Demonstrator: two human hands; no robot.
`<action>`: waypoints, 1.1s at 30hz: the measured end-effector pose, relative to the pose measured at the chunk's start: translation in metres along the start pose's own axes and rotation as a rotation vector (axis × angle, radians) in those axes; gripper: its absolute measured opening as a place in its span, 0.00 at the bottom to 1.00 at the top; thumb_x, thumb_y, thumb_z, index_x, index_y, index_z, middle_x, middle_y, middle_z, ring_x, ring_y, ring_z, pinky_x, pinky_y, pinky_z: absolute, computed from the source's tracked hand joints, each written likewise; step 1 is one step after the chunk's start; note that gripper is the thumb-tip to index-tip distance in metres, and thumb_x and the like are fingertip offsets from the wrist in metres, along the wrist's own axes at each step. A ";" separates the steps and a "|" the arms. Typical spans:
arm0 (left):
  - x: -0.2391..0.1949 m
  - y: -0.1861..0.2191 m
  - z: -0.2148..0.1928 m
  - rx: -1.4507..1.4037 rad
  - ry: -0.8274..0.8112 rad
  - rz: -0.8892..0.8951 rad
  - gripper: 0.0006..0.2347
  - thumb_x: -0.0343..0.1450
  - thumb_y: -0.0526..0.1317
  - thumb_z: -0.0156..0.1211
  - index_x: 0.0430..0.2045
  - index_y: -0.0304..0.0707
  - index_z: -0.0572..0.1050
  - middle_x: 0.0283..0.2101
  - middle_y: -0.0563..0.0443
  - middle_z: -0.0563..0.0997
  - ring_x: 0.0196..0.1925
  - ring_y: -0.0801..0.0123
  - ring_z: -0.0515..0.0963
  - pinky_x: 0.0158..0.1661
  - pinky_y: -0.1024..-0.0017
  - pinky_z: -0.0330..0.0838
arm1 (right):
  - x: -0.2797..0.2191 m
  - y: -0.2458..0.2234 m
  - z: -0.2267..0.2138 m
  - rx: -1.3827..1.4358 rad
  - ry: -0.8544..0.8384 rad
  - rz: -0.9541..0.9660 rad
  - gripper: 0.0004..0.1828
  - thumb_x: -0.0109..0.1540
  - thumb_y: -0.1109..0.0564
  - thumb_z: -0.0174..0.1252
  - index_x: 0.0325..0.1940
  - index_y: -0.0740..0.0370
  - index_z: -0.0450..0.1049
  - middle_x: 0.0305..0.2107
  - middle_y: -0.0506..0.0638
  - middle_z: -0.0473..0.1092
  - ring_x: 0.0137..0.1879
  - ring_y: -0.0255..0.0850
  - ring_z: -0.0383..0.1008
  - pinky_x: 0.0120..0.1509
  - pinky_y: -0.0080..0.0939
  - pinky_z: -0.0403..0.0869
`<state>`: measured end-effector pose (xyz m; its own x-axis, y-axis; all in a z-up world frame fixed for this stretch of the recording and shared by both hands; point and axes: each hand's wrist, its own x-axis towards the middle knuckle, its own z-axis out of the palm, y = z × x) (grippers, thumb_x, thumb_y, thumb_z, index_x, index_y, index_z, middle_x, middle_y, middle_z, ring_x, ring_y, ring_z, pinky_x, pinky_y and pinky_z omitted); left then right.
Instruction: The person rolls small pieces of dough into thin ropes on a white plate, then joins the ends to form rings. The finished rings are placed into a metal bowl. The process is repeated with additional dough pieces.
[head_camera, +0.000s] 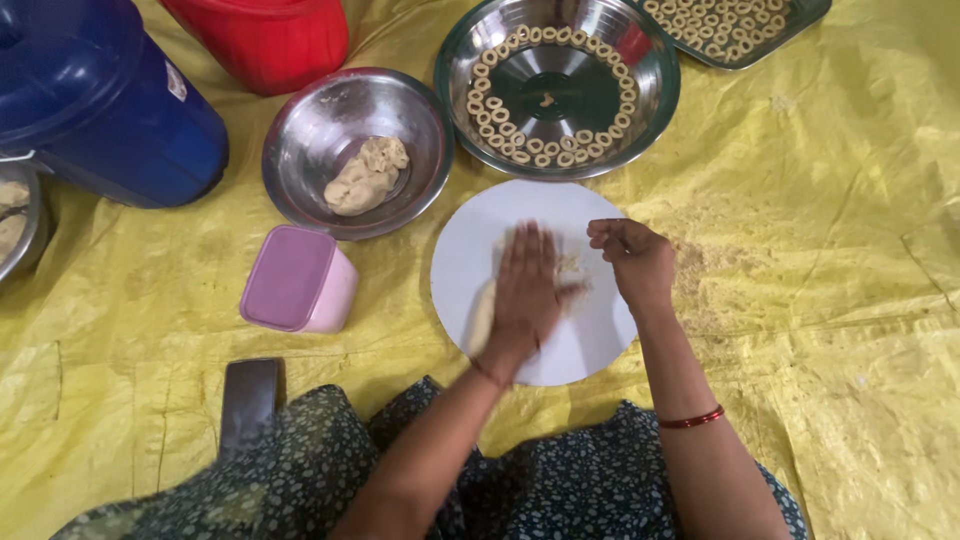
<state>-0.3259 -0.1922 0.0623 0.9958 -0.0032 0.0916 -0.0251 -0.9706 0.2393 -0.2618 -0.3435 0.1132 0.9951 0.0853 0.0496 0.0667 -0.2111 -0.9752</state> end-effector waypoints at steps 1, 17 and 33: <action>0.018 -0.010 -0.001 0.039 -0.031 -0.002 0.40 0.72 0.63 0.46 0.72 0.30 0.49 0.77 0.34 0.45 0.79 0.48 0.40 0.73 0.53 0.34 | 0.000 -0.001 0.000 0.000 0.004 0.012 0.14 0.63 0.71 0.51 0.47 0.67 0.81 0.37 0.49 0.80 0.42 0.32 0.80 0.43 0.31 0.75; -0.006 -0.033 0.005 -0.589 0.117 0.222 0.36 0.78 0.60 0.38 0.78 0.33 0.44 0.80 0.31 0.41 0.82 0.44 0.37 0.76 0.54 0.34 | 0.004 0.009 0.002 0.026 -0.050 0.034 0.14 0.64 0.70 0.52 0.48 0.66 0.81 0.39 0.50 0.80 0.44 0.34 0.81 0.46 0.33 0.77; -0.008 -0.058 -0.016 -1.246 0.186 -0.213 0.30 0.78 0.60 0.38 0.67 0.36 0.67 0.62 0.43 0.78 0.67 0.61 0.74 0.65 0.69 0.64 | -0.036 -0.010 0.046 -0.624 -0.189 -0.528 0.09 0.51 0.57 0.72 0.35 0.56 0.85 0.35 0.49 0.79 0.44 0.49 0.77 0.51 0.47 0.76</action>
<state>-0.3340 -0.1318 0.0631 0.9657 0.2551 0.0490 -0.0330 -0.0667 0.9972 -0.3014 -0.2999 0.1114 0.7964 0.4745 0.3750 0.6040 -0.5930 -0.5325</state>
